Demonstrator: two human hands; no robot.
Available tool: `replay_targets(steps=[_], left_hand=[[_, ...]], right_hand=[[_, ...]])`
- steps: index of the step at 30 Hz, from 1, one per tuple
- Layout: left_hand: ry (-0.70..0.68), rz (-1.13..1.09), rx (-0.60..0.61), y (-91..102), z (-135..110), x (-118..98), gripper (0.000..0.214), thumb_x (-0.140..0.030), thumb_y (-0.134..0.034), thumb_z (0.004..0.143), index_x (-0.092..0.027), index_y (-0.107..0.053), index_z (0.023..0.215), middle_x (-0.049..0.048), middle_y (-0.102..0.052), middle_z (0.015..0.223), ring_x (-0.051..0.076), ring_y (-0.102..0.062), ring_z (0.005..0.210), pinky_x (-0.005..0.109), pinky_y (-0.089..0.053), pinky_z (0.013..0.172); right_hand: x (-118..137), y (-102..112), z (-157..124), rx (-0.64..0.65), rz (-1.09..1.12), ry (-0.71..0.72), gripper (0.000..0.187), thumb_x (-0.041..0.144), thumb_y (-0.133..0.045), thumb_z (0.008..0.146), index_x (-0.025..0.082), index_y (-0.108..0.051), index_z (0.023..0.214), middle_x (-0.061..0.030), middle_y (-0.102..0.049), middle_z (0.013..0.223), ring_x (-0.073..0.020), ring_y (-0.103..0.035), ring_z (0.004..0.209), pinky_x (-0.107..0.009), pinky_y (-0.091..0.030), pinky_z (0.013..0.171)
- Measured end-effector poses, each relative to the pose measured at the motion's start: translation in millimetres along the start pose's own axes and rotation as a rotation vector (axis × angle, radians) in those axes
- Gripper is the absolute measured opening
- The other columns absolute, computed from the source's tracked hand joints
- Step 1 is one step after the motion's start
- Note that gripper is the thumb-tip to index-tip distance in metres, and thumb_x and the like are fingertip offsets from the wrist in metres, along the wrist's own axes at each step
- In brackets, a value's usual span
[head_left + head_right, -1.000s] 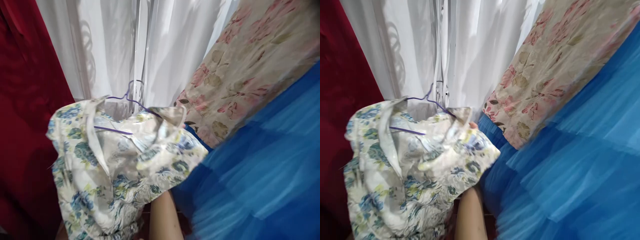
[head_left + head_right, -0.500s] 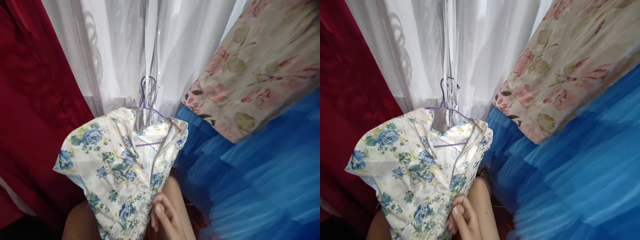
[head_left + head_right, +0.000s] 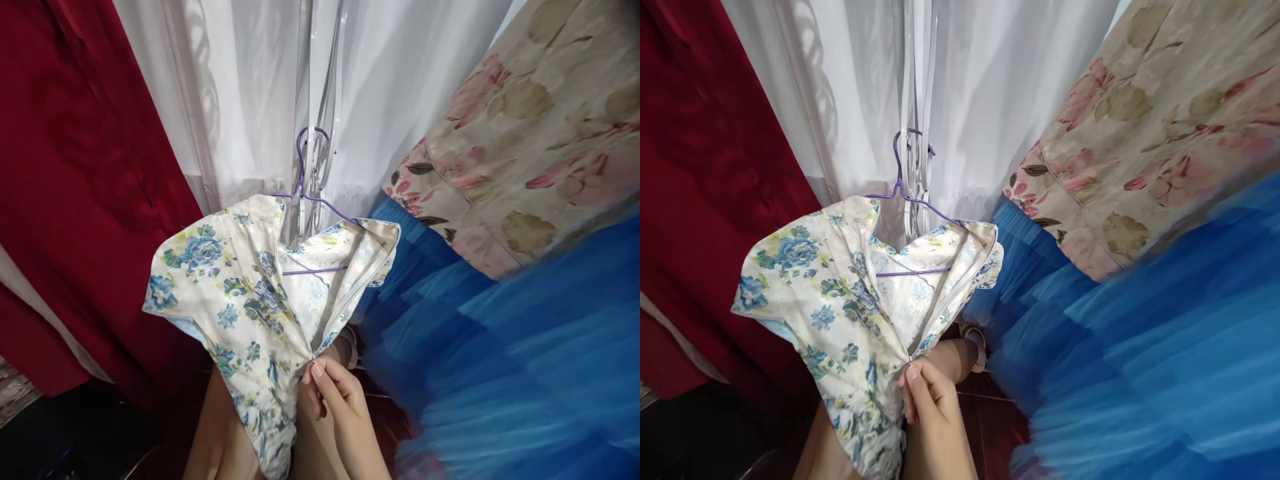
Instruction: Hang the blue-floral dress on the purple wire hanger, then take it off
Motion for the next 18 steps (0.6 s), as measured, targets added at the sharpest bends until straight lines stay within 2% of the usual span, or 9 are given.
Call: replay_targets(steps=[2, 4, 6, 7, 8, 10, 13, 15, 18], left_hand=[[-0.049, -0.023, -0.121, 12.2, -11.9, 3.1, 0.024, -0.042, -0.055, 0.097, -0.03, -0.063, 0.116, 0.008, -0.063, 0.121, 0.026, -0.059, 0.114, 0.044, -0.054, 0.09], [-0.16, -0.064, -0.311, 18.9, -24.8, -1.7, 0.021, -0.045, -0.05, 0.097, -0.032, -0.062, 0.11, 0.0062, -0.063, 0.114, 0.028, -0.058, 0.113, 0.048, -0.051, 0.093], [-0.262, -0.104, -0.464, 11.6, -35.1, -10.2, 0.017, -0.043, -0.055, 0.093, -0.036, -0.058, 0.108, 0.0058, -0.061, 0.113, 0.028, -0.059, 0.111, 0.048, -0.05, 0.094], [-0.288, -0.123, -0.483, 2.1, -36.2, -14.7, 0.024, -0.042, -0.061, 0.089, -0.038, -0.056, 0.113, 0.0066, -0.06, 0.117, 0.029, -0.059, 0.11, 0.047, -0.051, 0.093], [-0.289, -0.138, -0.451, -10.7, -33.6, -18.5, 0.037, -0.041, -0.066, 0.086, -0.039, -0.052, 0.12, 0.0082, -0.058, 0.123, 0.029, -0.059, 0.111, 0.046, -0.051, 0.093], [-0.229, -0.147, -0.276, -39.5, -21.8, -22.9, 0.049, -0.044, -0.067, 0.084, -0.036, -0.049, 0.129, 0.0118, -0.058, 0.13, 0.03, -0.06, 0.113, 0.044, -0.052, 0.094], [-0.17, -0.098, -0.063, -64.6, -8.8, -24.0, 0.027, -0.049, -0.06, 0.088, -0.028, -0.062, 0.103, 0.0109, -0.068, 0.104, 0.028, -0.066, 0.096, 0.04, -0.054, 0.085], [-0.2, -0.073, -0.037, -67.5, -5.2, -23.6, 0.025, -0.048, -0.057, 0.09, -0.024, -0.064, 0.091, 0.0083, -0.069, 0.09, 0.026, -0.067, 0.085, 0.037, -0.054, 0.079], [-0.291, -0.063, -0.058, -68.4, -3.8, -25.7, 0.028, -0.044, -0.055, 0.093, -0.02, -0.067, 0.101, 0.0085, -0.071, 0.093, 0.025, -0.068, 0.089, 0.033, -0.054, 0.081]], right_hand=[[-3.0, 0.5, -0.9, 0.006, 0.017, -0.024, 0.04, 0.051, -0.055, 0.095, 0.017, -0.063, 0.075, 0.0046, -0.043, 0.053, -0.0104, -0.037, 0.05, -0.025, -0.027, 0.051], [-5.7, -3.1, -0.4, 0.016, 0.035, -0.056, 0.042, 0.053, -0.057, 0.093, 0.016, -0.063, 0.073, 0.0045, -0.043, 0.051, -0.0102, -0.036, 0.048, -0.024, -0.025, 0.049], [-8.1, -9.7, 0.6, 0.029, 0.055, -0.088, 0.045, 0.056, -0.058, 0.09, 0.016, -0.062, 0.07, 0.0047, -0.042, 0.048, -0.0096, -0.035, 0.046, -0.024, -0.024, 0.048], [-9.0, -13.6, 0.9, 0.042, 0.064, -0.097, 0.046, 0.056, -0.059, 0.089, 0.015, -0.062, 0.069, 0.0048, -0.041, 0.047, -0.0093, -0.034, 0.045, -0.023, -0.024, 0.048], [-10.2, -17.4, 0.9, 0.058, 0.072, -0.106, 0.046, 0.057, -0.059, 0.089, 0.015, -0.062, 0.069, 0.005, -0.041, 0.047, -0.0088, -0.034, 0.045, -0.023, -0.024, 0.047], [-14.6, -24.4, 0.0, 0.111, 0.083, -0.139, 0.046, 0.057, -0.059, 0.089, 0.015, -0.062, 0.071, 0.0055, -0.042, 0.045, -0.0078, -0.033, 0.042, -0.022, -0.023, 0.045], [-21.5, -27.7, -0.6, 0.186, 0.057, -0.191, 0.045, 0.057, -0.059, 0.089, 0.015, -0.064, 0.074, 0.0064, -0.043, 0.04, -0.0067, -0.031, 0.036, -0.021, -0.019, 0.042], [-21.2, -23.4, 3.6, 0.187, 0.046, -0.214, 0.045, 0.056, -0.061, 0.088, 0.014, -0.066, 0.074, 0.0063, -0.043, 0.038, -0.0063, -0.029, 0.033, -0.022, -0.016, 0.041], [-1.7, -16.4, 21.1, 0.147, 0.126, -0.222, 0.041, 0.05, -0.063, 0.088, 0.012, -0.07, 0.074, 0.0063, -0.042, 0.036, -0.0051, -0.026, 0.033, -0.023, -0.016, 0.042]])
Point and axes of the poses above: each hand's wrist, its own z-axis towards the middle knuckle, its own y-axis out of the back of the hand, x = y × z, the point moved 8 cm from there along z, towards the middle knuckle
